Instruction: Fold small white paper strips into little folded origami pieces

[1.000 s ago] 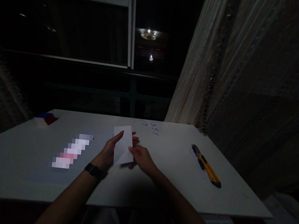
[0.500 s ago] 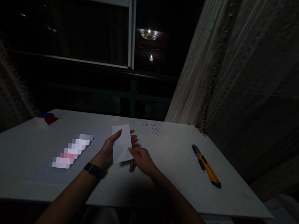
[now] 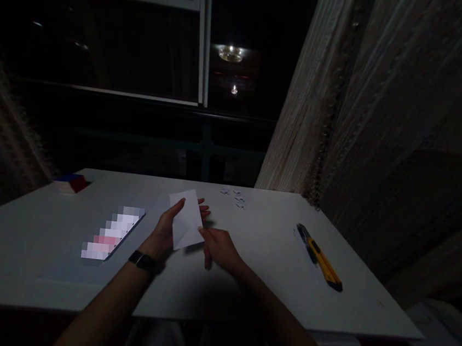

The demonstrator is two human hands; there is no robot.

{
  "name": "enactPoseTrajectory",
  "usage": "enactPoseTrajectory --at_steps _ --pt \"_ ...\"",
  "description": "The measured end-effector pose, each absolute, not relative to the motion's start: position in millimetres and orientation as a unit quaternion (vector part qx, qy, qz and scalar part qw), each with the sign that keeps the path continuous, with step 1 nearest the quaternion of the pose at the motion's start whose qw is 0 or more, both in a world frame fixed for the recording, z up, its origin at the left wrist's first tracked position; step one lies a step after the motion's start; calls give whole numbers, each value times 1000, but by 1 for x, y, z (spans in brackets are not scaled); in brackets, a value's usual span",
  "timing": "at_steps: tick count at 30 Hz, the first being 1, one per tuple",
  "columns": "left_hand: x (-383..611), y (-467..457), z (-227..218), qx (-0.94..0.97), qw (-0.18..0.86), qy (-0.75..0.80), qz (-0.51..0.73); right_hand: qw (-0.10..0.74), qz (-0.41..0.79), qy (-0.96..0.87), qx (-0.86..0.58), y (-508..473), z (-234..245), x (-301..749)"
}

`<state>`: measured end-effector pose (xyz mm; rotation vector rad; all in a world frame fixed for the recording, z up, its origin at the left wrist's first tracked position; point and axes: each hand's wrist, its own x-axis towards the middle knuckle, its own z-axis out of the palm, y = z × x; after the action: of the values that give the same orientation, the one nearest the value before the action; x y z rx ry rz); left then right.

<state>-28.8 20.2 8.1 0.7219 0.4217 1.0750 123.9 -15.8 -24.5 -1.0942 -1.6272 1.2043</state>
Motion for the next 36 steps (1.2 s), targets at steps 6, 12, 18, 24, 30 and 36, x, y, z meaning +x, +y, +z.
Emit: enactPoseTrajectory --at_steps 6,12,18,24,30,36 --pt "-21 19 5 350 777 201 483 521 499 -541 -434 -5 -24 129" --pt "-7 18 -5 431 734 230 472 552 540 -486 -409 -3 -17 135" --pt "-1 17 -11 444 725 237 471 532 499 -522 -441 4 -18 142" --pt "-27 20 6 405 743 182 501 400 457 -660 -443 6 -6 171" --pt "-33 23 -3 634 623 339 306 215 438 -762 -427 -1 4 185" --pt "-21 20 -16 753 500 372 210 185 439 -772 -421 -2 -1 178"
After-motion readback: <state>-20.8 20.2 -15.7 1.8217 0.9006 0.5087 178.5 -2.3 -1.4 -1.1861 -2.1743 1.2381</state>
